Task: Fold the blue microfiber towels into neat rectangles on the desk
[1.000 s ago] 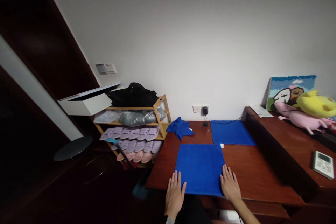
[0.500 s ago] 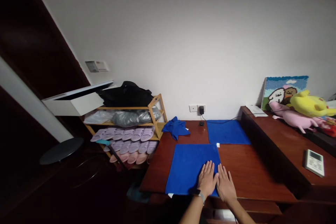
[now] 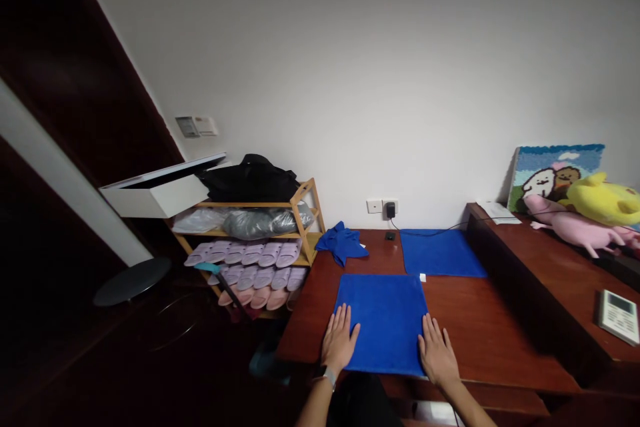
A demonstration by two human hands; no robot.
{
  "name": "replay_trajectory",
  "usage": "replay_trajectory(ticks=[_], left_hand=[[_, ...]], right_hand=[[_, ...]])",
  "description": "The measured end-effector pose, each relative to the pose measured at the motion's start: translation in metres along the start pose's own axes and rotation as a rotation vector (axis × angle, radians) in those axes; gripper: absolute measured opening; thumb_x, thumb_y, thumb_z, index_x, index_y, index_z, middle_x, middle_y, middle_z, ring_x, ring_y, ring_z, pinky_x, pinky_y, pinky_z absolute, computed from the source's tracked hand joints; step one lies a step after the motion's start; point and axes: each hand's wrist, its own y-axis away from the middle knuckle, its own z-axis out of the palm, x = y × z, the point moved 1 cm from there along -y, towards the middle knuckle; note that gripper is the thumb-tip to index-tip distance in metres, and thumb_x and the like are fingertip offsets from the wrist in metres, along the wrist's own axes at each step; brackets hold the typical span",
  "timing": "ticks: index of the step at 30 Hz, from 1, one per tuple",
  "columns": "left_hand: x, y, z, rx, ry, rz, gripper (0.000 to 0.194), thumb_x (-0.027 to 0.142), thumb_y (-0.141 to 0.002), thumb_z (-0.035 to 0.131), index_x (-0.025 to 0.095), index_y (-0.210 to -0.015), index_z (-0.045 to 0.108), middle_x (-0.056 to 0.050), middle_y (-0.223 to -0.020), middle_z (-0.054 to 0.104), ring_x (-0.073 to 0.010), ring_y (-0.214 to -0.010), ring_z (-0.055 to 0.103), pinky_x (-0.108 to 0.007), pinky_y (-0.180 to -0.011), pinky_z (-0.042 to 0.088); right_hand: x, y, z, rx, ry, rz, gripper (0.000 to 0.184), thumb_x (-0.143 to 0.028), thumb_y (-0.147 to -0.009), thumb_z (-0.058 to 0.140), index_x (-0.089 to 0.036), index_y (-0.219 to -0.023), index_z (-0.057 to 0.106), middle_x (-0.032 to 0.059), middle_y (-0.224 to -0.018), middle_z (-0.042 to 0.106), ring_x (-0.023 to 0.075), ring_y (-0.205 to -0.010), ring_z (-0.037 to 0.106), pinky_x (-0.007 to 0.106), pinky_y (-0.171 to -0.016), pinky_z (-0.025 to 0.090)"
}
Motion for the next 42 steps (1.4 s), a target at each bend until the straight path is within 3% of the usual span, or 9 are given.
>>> replay_trajectory(ticks=[8, 14, 17, 23, 26, 29, 35, 38, 42], left_hand=[[0.005, 0.001, 0.006, 0.007, -0.010, -0.001, 0.073, 0.060, -0.104, 0.019, 0.016, -0.160, 0.031, -0.009, -0.168, 0.028, -0.0246, -0.155, 0.025, -0.046, -0.128, 0.026], [0.001, -0.001, 0.003, -0.031, -0.003, 0.008, 0.074, 0.060, -0.104, 0.022, 0.012, -0.159, 0.033, -0.013, -0.167, 0.027, -0.0276, -0.155, 0.026, -0.049, -0.127, 0.027], [0.031, -0.009, -0.003, -0.008, 0.053, 0.079, 0.072, 0.057, -0.105, 0.019, 0.013, -0.160, 0.031, -0.012, -0.168, 0.026, -0.0259, -0.155, 0.025, -0.049, -0.128, 0.025], [0.146, -0.033, 0.010, -0.022, 0.262, 0.307, 0.065, 0.052, -0.107, 0.014, 0.021, -0.163, 0.025, -0.005, -0.169, 0.027, -0.0201, -0.156, 0.022, -0.043, -0.129, 0.024], [0.163, -0.038, 0.024, -0.063, 0.287, 0.320, 0.066, 0.054, -0.106, 0.014, 0.023, -0.162, 0.027, -0.005, -0.169, 0.028, -0.0201, -0.156, 0.022, -0.044, -0.129, 0.022], [0.126, -0.042, 0.027, -0.043, 0.231, 0.245, 0.065, 0.056, -0.106, 0.015, 0.025, -0.162, 0.026, -0.005, -0.170, 0.025, -0.0210, -0.157, 0.020, -0.046, -0.129, 0.020], [0.000, -0.038, 0.009, -0.010, 0.026, -0.091, 0.070, 0.057, -0.105, 0.021, 0.017, -0.161, 0.030, -0.010, -0.169, 0.026, -0.0268, -0.156, 0.023, -0.049, -0.128, 0.023], [-0.022, -0.034, 0.007, 0.006, 0.008, -0.082, 0.070, 0.057, -0.105, 0.022, 0.017, -0.161, 0.030, -0.009, -0.169, 0.026, -0.0266, -0.156, 0.025, -0.048, -0.127, 0.025], [-0.020, -0.033, 0.011, 0.024, -0.002, -0.072, 0.070, 0.057, -0.105, 0.021, 0.017, -0.162, 0.028, -0.010, -0.168, 0.028, -0.0265, -0.156, 0.025, -0.048, -0.126, 0.026]], right_hand=[[-0.008, -0.032, -0.016, -0.030, -0.013, 0.035, 0.068, -0.041, -0.101, 0.010, -0.012, -0.162, 0.019, 0.0037, -0.170, 0.020, 0.0223, -0.157, 0.017, 0.045, -0.127, 0.016], [-0.004, -0.045, 0.002, -0.017, -0.038, 0.005, 0.070, -0.043, -0.101, 0.013, -0.009, -0.161, 0.020, 0.0071, -0.170, 0.021, 0.0227, -0.158, 0.015, 0.044, -0.128, 0.011], [-0.002, -0.044, 0.006, -0.010, -0.029, -0.005, 0.070, -0.042, -0.101, 0.012, -0.007, -0.161, 0.021, 0.0079, -0.170, 0.021, 0.0239, -0.158, 0.017, 0.045, -0.128, 0.011], [-0.001, -0.041, 0.001, -0.021, 0.004, -0.026, 0.070, -0.042, -0.100, 0.014, -0.007, -0.161, 0.024, 0.0078, -0.169, 0.021, 0.0249, -0.157, 0.017, 0.046, -0.128, 0.013], [-0.001, -0.041, 0.002, -0.022, 0.019, -0.037, 0.070, -0.042, -0.100, 0.014, -0.008, -0.161, 0.025, 0.0075, -0.169, 0.021, 0.0251, -0.157, 0.018, 0.047, -0.128, 0.013], [-0.001, -0.041, 0.003, -0.019, 0.030, -0.026, 0.071, -0.043, -0.100, 0.012, -0.007, -0.161, 0.023, 0.0071, -0.169, 0.021, 0.0249, -0.157, 0.017, 0.046, -0.128, 0.014], [-0.002, -0.041, 0.003, -0.015, 0.028, -0.006, 0.071, -0.043, -0.100, 0.011, -0.008, -0.161, 0.022, 0.0068, -0.169, 0.021, 0.0236, -0.157, 0.018, 0.046, -0.128, 0.012], [-0.004, -0.040, -0.001, -0.041, 0.038, 0.011, 0.071, -0.042, -0.100, 0.010, -0.007, -0.161, 0.020, 0.0069, -0.170, 0.020, 0.0234, -0.158, 0.016, 0.045, -0.128, 0.011], [-0.006, -0.042, -0.008, -0.080, 0.023, 0.030, 0.070, -0.041, -0.100, 0.012, -0.007, -0.162, 0.019, 0.0076, -0.170, 0.020, 0.0232, -0.158, 0.016, 0.044, -0.128, 0.011]])
